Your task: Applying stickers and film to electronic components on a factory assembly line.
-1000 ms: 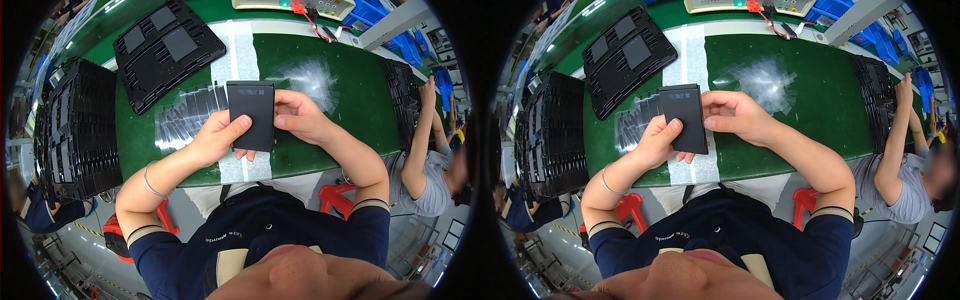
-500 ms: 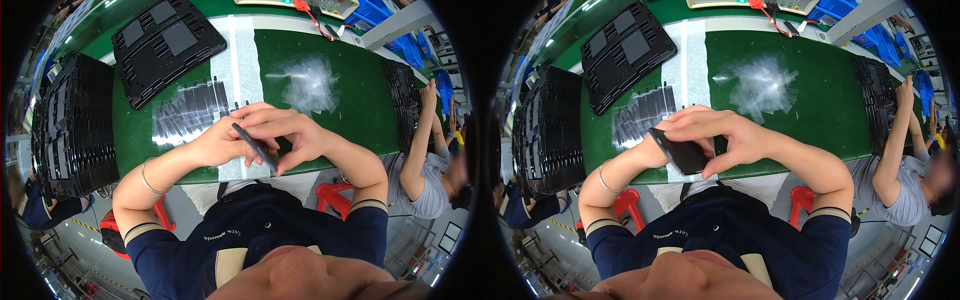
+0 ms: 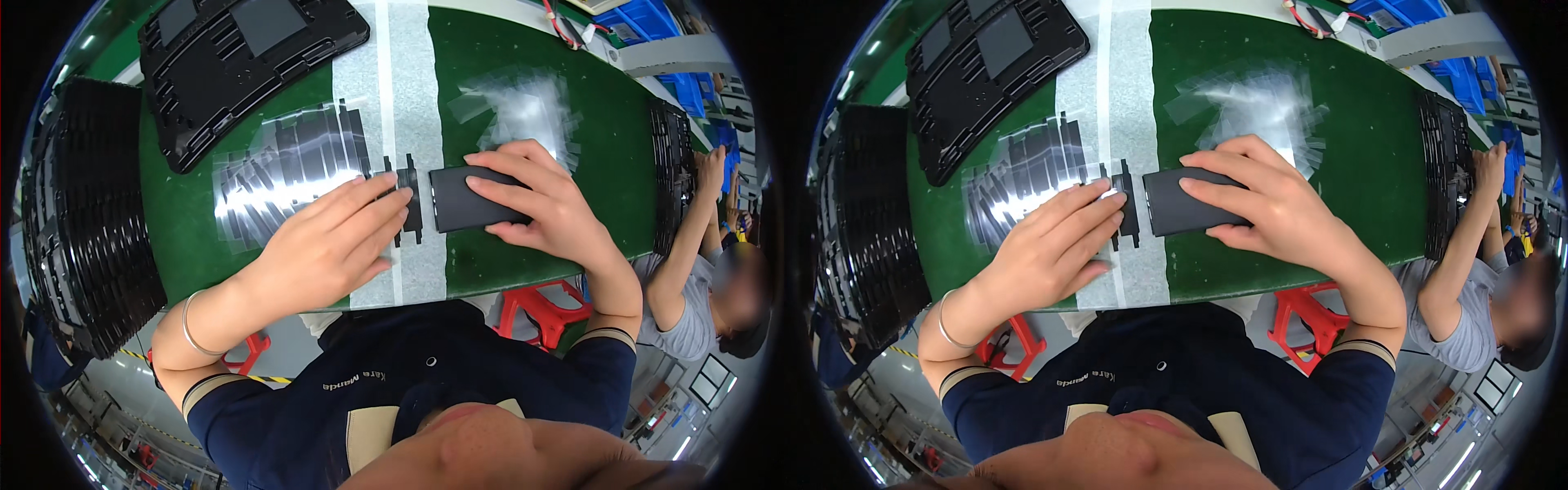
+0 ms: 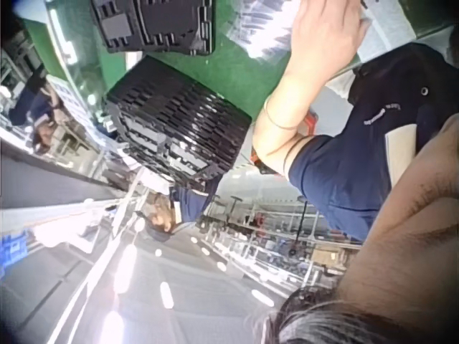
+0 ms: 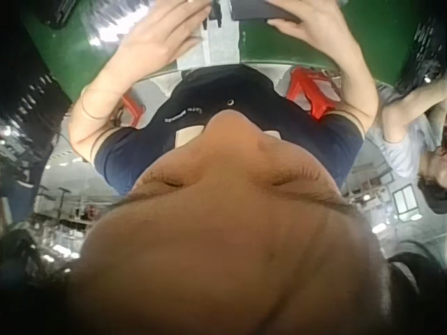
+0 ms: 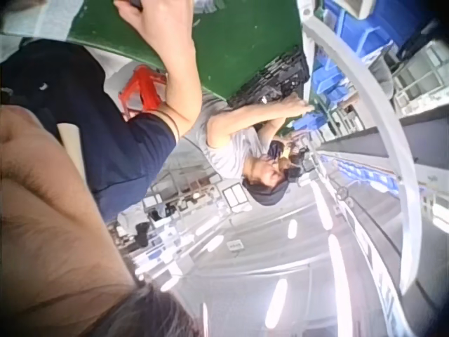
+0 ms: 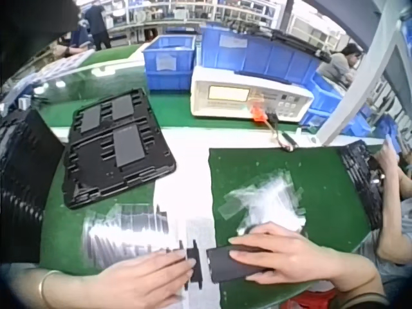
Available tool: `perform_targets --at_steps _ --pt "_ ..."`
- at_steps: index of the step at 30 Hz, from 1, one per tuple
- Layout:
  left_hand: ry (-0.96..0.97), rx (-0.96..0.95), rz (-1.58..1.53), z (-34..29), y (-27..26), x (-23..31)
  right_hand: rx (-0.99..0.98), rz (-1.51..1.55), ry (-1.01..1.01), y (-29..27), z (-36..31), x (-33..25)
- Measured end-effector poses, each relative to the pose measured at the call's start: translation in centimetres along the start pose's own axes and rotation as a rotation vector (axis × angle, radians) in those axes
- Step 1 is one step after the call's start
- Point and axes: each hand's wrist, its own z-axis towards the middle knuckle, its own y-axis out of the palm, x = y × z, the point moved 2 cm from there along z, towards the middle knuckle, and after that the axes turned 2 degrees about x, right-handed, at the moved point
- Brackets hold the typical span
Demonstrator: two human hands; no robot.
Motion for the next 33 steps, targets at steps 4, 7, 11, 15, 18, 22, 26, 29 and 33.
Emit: perform_targets --at_steps 4,7,11,15,18,22,26,29,33 --pt "-0.013 -0.006 -0.04 0.1 0.1 -0.4 -0.048 0.054 0.045 0.0 0.3 0.1" --pt "-0.021 -0.023 -0.042 0.2 0.1 -0.5 -0.067 0.093 0.055 0.0 0.5 0.6" --pt "-0.019 -0.055 -0.01 0.1 0.2 -0.7 -0.073 0.088 0.062 0.1 0.8 1.0" --pt "-0.018 -0.057 -0.016 0.0 0.6 -1.0 -0.049 0.112 0.022 0.5 0.9 1.4" --pt "-0.026 -0.047 -0.023 0.1 0.7 -1.1 -0.037 0.121 0.011 0.7 1.1 1.3" --pt "-0.037 -0.039 -0.02 0.2 0.7 -1.1 -0.039 0.121 0.005 0.7 1.4 1.3" --pt "-0.015 -0.046 -0.007 0.1 0.7 -1.2 -0.033 0.129 0.006 0.8 1.4 1.3" --pt "-0.009 -0.047 -0.008 0.2 0.7 -1.3 -0.032 0.132 0.008 0.9 1.5 1.4" --pt "-0.006 -0.032 -0.006 0.2 0.8 -1.3 -0.031 0.126 -0.002 1.0 1.4 1.4"
